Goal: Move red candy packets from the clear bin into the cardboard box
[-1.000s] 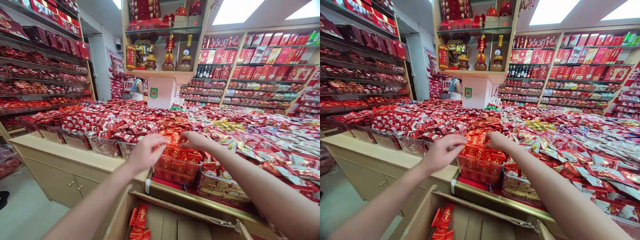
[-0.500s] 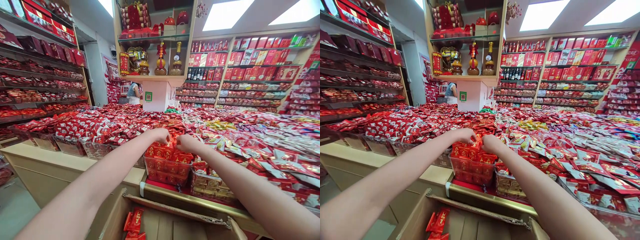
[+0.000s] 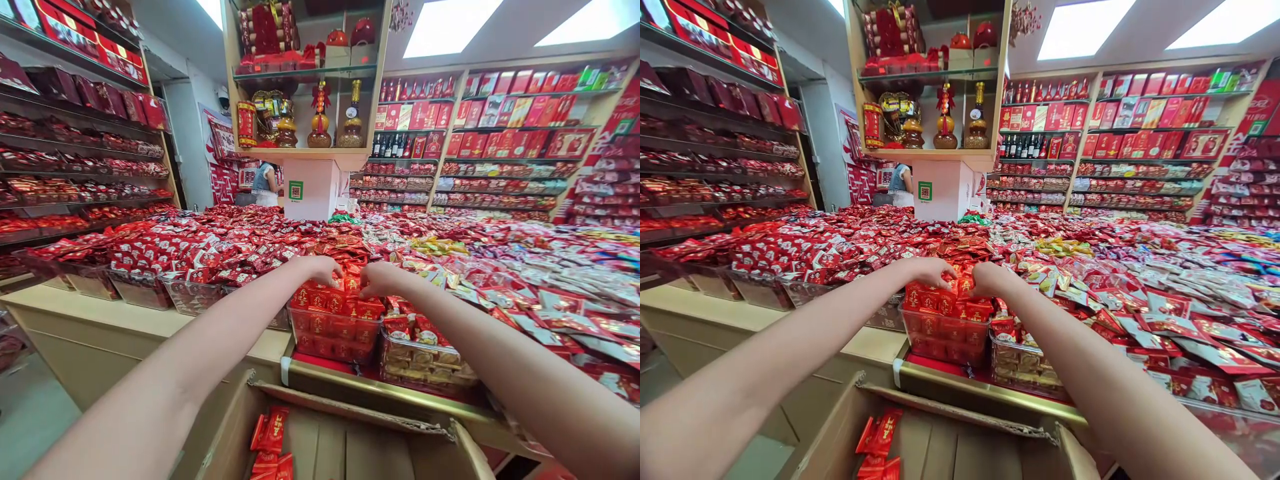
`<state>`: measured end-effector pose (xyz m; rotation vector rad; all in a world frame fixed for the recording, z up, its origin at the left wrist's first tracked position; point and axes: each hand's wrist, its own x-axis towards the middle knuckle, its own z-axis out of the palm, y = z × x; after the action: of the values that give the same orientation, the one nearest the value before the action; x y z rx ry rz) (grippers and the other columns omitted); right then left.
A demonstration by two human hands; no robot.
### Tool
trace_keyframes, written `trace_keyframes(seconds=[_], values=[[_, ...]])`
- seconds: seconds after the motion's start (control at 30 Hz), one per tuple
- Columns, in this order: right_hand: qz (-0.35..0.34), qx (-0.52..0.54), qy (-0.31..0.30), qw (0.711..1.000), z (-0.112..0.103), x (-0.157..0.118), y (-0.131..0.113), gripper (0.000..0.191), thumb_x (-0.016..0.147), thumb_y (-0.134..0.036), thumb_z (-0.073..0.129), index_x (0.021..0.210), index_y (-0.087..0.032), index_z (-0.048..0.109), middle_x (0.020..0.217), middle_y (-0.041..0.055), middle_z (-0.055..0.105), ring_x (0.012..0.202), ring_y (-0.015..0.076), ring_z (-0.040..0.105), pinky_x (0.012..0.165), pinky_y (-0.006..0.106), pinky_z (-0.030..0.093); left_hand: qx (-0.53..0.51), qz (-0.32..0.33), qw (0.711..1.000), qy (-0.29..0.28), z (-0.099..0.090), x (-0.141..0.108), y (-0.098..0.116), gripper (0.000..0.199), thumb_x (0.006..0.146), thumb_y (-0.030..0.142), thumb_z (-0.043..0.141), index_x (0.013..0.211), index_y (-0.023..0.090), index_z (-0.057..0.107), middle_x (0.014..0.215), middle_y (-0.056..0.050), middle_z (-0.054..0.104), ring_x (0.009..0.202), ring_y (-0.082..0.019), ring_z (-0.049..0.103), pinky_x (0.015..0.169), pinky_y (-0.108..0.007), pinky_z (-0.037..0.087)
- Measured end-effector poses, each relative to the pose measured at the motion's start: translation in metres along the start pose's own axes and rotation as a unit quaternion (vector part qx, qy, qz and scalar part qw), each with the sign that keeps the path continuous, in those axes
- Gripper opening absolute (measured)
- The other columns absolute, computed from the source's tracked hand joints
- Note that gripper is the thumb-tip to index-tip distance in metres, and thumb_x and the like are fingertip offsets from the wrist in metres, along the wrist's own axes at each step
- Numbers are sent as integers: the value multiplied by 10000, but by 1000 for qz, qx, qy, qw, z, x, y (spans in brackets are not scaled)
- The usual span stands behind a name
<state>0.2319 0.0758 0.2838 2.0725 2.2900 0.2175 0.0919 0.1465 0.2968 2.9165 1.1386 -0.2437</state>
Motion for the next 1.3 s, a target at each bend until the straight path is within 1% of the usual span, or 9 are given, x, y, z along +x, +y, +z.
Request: trace_keyframes(seconds=[0.23,0.43,0.67,0.77,0.87,0.97,1.03,1.13,1.3], values=[[25,3,-14,1000,1,-8,-6,291,663,-385,621,854,-167,647,936,101,639,924,279,545,807,454,381,-45,-18,999,25,-1,-2,3,358,659,301,641,1006,233,584,1021,-8,641,867,-161,588,771,-285,461],[17,12,1,1000,1,-3,-1,274,666,-426,611,781,-181,649,869,91,653,888,276,556,819,501,339,-105,-9,987,119,-2,-18,11,296,801,349,480,986,128,548,987,-35,586,861,-181,570,738,-360,486],[-25,132,177,975,7,-65,-9,207,783,-326,482,802,-176,625,823,63,649,801,186,566,738,300,392,-169,15,953,249,-3,-70,10,285,807,338,475,997,137,546,974,-46,605,844,-157,580,744,-353,482],[-132,253,83,955,40,-120,-34,193,804,-281,456,725,-187,605,697,6,626,622,109,549,578,197,395,-199,23,937,286,32,-108,12,252,827,296,427,996,181,575,906,-13,648,806,-129,598,733,-274,476],[-175,246,36,953,81,-152,-52,165,781,-184,469,679,-187,598,680,2,607,617,107,541,570,190,393,-287,76,903,311,92,-137,21,208,790,233,469,927,185,617,815,-10,673,745,-106,605,702,-212,469],[-79,211,170,959,97,-147,-42,206,819,-206,413,757,-172,607,738,42,602,688,138,551,623,222,407,-313,130,907,250,147,-146,34,203,777,187,475,906,191,632,792,-16,682,715,-97,602,666,-193,463],[1,190,263,946,90,-130,-24,237,833,-267,398,830,-163,611,790,65,611,720,157,561,650,244,412,-300,161,907,246,164,-143,42,207,785,179,462,901,184,632,771,-23,682,698,-100,593,660,-202,458],[86,138,268,950,67,-98,0,275,828,-306,391,848,-171,630,829,81,639,742,192,584,650,271,406,-232,195,895,326,148,-128,46,226,797,171,430,912,166,625,778,-43,663,739,-123,554,705,-247,443],[162,55,116,978,46,-57,7,332,806,-311,375,748,-146,657,751,139,656,715,240,606,578,290,385,-96,139,897,409,66,-77,38,244,802,239,429,928,184,630,832,-46,621,813,-147,511,809,-292,405]])
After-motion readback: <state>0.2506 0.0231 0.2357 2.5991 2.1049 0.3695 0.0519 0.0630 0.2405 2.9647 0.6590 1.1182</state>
